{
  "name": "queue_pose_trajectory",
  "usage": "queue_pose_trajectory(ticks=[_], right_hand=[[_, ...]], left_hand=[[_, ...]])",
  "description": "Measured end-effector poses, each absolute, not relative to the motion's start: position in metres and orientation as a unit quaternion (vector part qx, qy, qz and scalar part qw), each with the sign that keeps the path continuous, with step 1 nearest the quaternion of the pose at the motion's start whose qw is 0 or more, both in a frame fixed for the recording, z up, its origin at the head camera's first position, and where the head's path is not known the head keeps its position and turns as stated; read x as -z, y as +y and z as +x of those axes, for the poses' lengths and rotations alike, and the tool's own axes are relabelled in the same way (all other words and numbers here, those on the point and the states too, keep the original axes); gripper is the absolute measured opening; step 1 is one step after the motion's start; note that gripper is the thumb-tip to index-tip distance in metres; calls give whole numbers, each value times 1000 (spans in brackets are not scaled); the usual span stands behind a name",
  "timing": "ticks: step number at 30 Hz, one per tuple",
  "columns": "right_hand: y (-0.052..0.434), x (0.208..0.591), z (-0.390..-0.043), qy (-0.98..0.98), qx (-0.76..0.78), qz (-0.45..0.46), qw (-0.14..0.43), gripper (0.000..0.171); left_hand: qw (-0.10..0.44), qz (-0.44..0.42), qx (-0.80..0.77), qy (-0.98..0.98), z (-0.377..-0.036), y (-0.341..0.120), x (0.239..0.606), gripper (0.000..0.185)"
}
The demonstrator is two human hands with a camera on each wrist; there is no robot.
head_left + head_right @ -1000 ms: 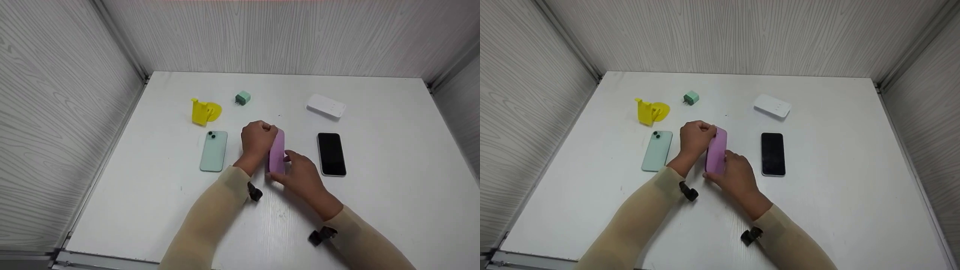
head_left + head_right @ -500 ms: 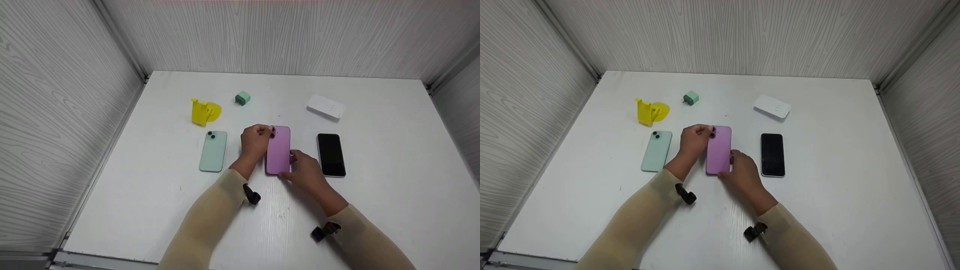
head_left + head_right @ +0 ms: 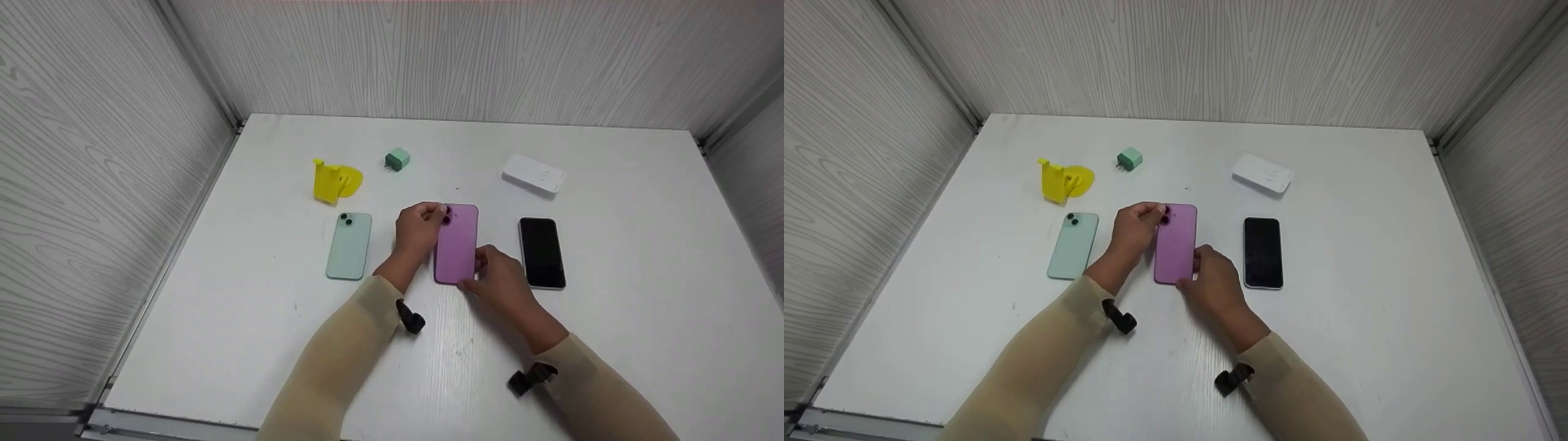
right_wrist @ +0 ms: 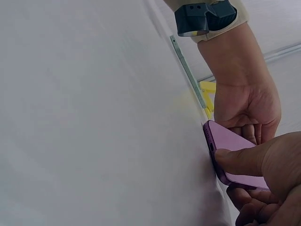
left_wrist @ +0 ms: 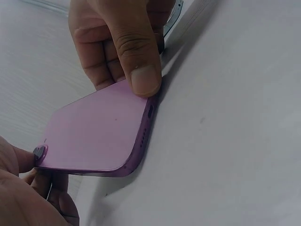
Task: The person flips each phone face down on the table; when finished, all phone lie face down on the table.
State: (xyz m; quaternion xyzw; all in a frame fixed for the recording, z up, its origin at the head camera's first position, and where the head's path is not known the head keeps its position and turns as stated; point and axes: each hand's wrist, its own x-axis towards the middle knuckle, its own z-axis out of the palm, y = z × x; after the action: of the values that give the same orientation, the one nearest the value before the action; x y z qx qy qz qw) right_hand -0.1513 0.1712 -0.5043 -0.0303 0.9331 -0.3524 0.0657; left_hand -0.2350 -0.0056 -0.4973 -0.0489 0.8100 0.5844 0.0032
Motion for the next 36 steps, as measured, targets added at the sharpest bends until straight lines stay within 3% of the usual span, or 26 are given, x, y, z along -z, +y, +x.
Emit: queue_pose_trajectory(ticks=[9,23,36], right_hand=[[169,504,-148,941,333,-32,50,59],[170,504,-149,942,329,-45,45,48],[171,503,-152,940,331,-49,60,66]], left_hand=[[-2,-12,-528,849,-234,-9,503,32],[32,36,-419,907,-234,-11,506,48],[46,51,-377,924,-236,-16,508,49]])
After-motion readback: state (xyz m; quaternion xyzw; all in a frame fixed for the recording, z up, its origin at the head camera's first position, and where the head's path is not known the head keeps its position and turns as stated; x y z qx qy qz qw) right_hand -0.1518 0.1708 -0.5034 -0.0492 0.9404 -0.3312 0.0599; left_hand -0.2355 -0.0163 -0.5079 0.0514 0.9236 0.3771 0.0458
